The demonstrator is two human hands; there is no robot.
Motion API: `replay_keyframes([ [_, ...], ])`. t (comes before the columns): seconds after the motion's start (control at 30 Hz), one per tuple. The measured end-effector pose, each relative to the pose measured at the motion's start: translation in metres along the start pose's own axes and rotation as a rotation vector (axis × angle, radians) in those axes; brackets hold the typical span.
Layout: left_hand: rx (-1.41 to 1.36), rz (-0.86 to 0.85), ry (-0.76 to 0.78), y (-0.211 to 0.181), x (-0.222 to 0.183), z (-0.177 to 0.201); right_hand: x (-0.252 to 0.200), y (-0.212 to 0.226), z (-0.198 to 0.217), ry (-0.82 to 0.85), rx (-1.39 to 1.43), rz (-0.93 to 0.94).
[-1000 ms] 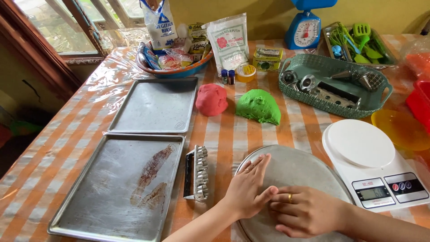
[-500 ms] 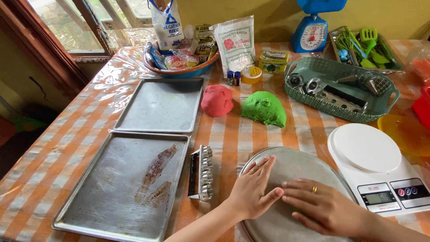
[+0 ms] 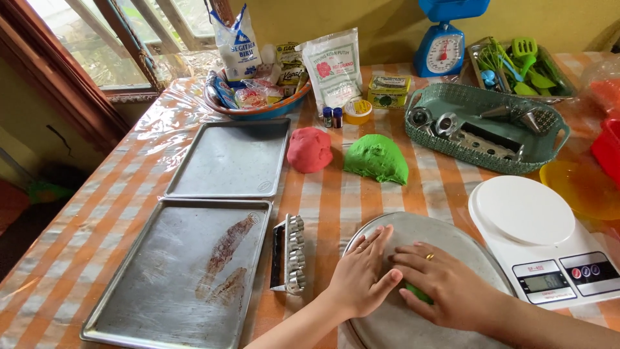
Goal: Shaping small portions of green dough into balls and then using a manual metal mold to texture them.
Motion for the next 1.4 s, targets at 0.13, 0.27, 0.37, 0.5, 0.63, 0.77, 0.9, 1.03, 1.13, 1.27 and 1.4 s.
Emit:
replay_keyframes([
  [0.13, -0.009, -0.008, -0.005, -0.004, 0.001, 0.006, -0.025, -0.008, 0.003, 0.036, 0.025, -0.122],
  [0.27, 0.010, -0.003, 0.005, -0.004, 0.001, 0.003, -0.018, 0.018, 0.006, -0.037, 0.026, -0.011],
  [0.37, 0.019, 0.004, -0.001, -0.002, 0.000, 0.001, -0.006, 0.025, 0.009, -0.102, 0.022, 0.129],
  [0.5, 0.007, 0.014, 0.006, -0.004, 0.000, 0.002, 0.000, 0.013, 0.016, -0.096, 0.162, 0.051],
  [0.63, 0.027, -0.008, -0.010, -0.001, 0.001, 0.002, 0.008, 0.006, 0.028, -0.179, 0.182, 0.073],
  [0.77, 0.014, 0.008, 0.013, -0.002, 0.001, 0.001, 0.011, 0.002, 0.019, -0.104, 0.266, 0.086],
  [0.9, 0.015, 0.008, 0.002, -0.002, 0.002, 0.003, 0.013, 0.003, 0.021, -0.153, 0.260, 0.140],
  [1.03, 0.010, 0.009, 0.009, -0.001, 0.001, 0.001, 0.014, 0.010, 0.025, -0.137, 0.201, 0.218],
  [1.13, 0.013, -0.001, -0.002, -0.002, 0.001, 0.002, 0.010, 0.006, 0.023, -0.132, 0.246, 0.195],
  [1.27, 0.012, 0.012, 0.014, -0.002, -0.001, 0.001, 0.009, -0.004, 0.017, -0.124, 0.335, 0.064],
  [1.4, 0.019, 0.010, 0.003, 0.001, 0.000, -0.001, 0.011, 0.006, 0.016, -0.076, 0.165, 0.159],
])
Point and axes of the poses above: each hand's wrist, its own x-axis towards the middle knuckle, its own z-axis out of the back of the hand, y = z × x, the point moved 6 cm from there along x, towards the middle knuckle, and after that the axes turned 9 degrees about x, right-handed, at the moved point
